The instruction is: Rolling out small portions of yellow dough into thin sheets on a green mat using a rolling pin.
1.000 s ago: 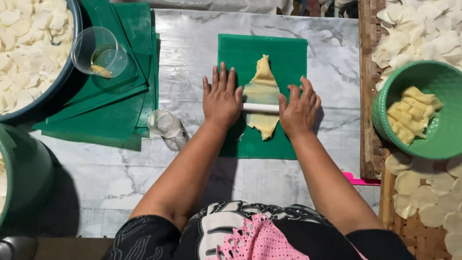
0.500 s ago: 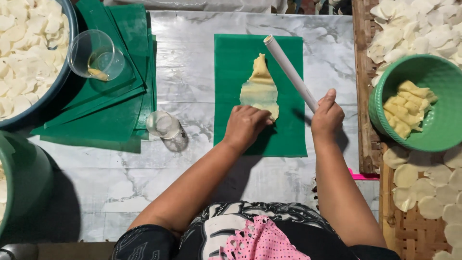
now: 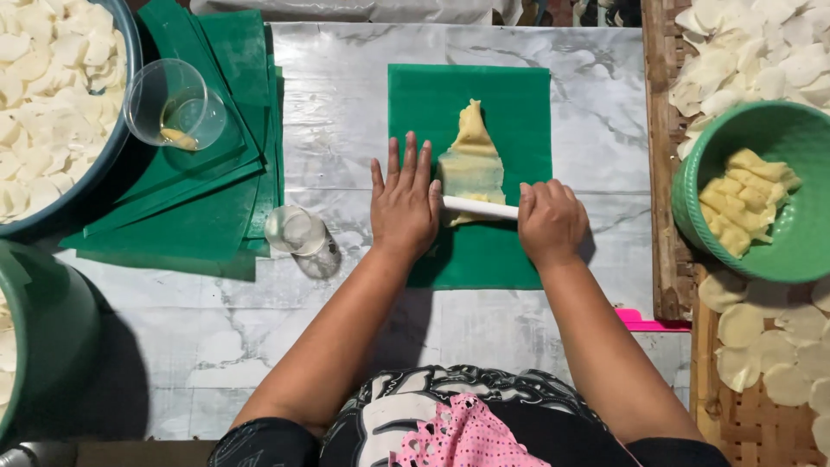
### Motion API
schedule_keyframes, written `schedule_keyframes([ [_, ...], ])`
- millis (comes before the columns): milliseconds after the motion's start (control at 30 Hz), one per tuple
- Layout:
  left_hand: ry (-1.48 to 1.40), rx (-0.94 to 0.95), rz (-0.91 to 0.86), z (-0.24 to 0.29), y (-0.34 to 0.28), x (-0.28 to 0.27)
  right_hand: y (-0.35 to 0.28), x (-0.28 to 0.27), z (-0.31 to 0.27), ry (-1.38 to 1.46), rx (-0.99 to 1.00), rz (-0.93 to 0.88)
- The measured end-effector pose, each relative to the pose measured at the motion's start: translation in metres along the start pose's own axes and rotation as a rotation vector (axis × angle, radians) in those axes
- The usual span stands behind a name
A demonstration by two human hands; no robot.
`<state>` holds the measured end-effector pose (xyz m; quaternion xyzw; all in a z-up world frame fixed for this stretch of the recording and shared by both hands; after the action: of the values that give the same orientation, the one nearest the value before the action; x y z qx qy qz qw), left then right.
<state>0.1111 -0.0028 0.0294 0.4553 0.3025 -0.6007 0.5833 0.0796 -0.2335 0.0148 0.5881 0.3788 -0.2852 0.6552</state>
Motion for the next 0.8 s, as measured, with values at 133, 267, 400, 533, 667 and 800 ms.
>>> schedule_keyframes([
  [133,0.025,-0.056,-0.032,-0.013,-0.01,0.015,0.027,-0.027,-0.019,0.04,0.021,-0.055],
  [267,0.103,-0.058,-0.089,-0.016,-0.004,0.024,0.032,-0.005,-0.02,0.052,0.033,-0.269],
  [400,0.084,-0.139,-0.13,-0.026,0.041,0.036,0.058,0.03,-0.01,0.138,0.083,-0.473],
  [533,0.11,-0.162,-0.185,-0.022,0.032,0.036,0.053,0.031,-0.006,0.143,0.171,-0.588],
  [667,0.124,-0.06,-0.029,-0.015,-0.025,0.026,0.01,-0.003,-0.028,0.1,0.019,-0.389],
  [800,0.123,-0.035,-0.011,-0.011,-0.033,0.022,-0.005,-0.005,-0.028,0.074,-0.007,-0.315],
])
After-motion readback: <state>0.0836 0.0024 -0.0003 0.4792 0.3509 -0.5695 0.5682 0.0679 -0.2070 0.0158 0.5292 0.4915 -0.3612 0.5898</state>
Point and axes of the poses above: each hand's wrist, its own y-axis towards the middle knuckle, its own x-axis out of the palm, z = x × y, the point moved 10 cm from there along y, towards the middle knuckle, and after that the axes turned 4 degrees about -x, right-handed, at the moved point
